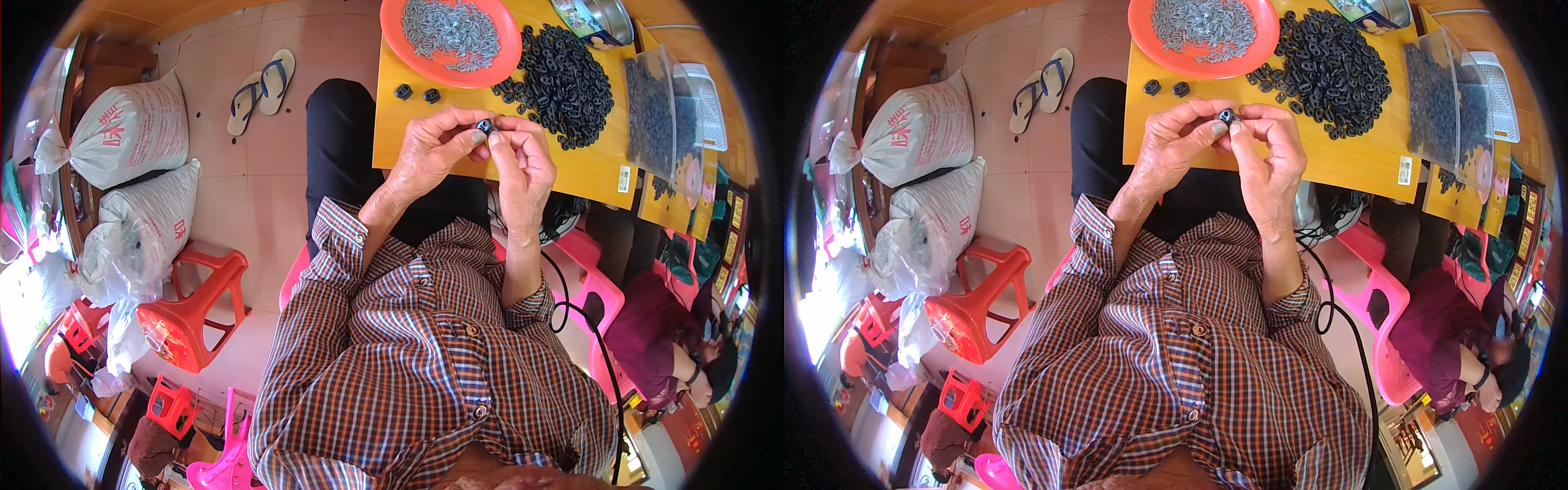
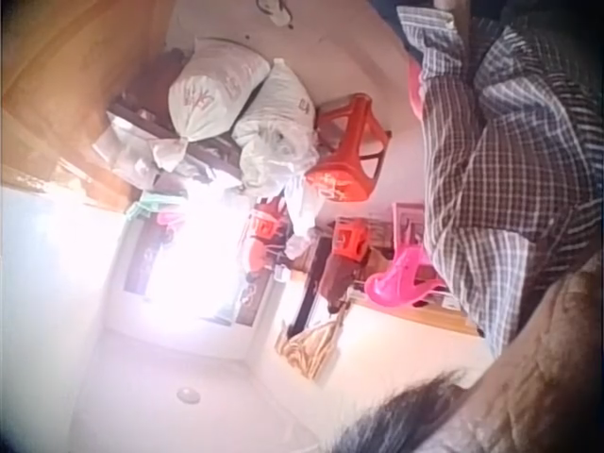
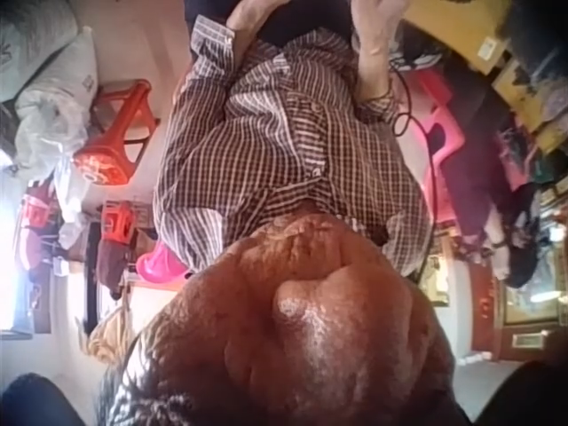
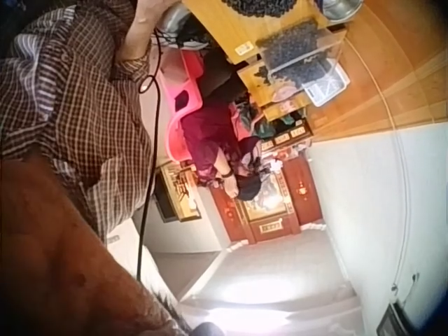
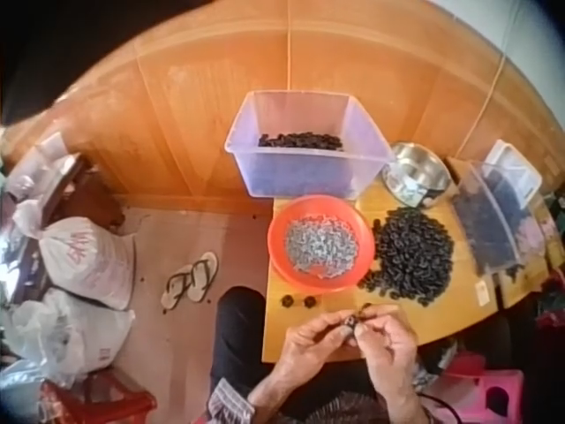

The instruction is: Assembling small black plastic components by manually inserting small metal pins.

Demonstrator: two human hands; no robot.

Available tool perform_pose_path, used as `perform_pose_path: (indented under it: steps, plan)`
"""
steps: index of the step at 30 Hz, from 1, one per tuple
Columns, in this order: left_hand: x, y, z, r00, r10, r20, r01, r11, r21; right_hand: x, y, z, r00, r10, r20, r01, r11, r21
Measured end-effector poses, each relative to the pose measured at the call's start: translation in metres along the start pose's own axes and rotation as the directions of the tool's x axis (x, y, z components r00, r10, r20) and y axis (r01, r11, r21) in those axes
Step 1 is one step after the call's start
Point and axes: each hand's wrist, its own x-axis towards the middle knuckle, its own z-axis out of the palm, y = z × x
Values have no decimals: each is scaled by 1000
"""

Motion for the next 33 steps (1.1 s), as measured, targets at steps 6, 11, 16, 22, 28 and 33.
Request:
perform_pose_path:
  steps: [6, 11, 16, 22, 28, 33]
  plan:
    - [1, 2, -1, 1000, -3, -24, 2, 998, -62, 2, -10, 0, 995, 84, 57, -91, 988, 129]
    - [1, 2, -2, 1000, 8, -21, -9, 999, -44, 4, -3, 1, 994, 88, 64, -95, 989, 111]
    - [1, -3, -3, 1000, 16, -22, -18, 998, -58, 5, -8, 4, 989, 130, 68, -137, 983, 122]
    - [2, -2, -2, 999, 5, -34, -8, 997, -83, 7, -4, 9, 996, 90, 0, -88, 979, 183]
    - [2, -3, -3, 999, 8, -45, -12, 997, -77, 4, 4, 4, 999, 37, 9, -37, 998, 44]
    - [3, -6, -6, 993, 8, -121, -18, 996, -83, 1, -7, 1, 968, 248, -28, -240, 954, 178]
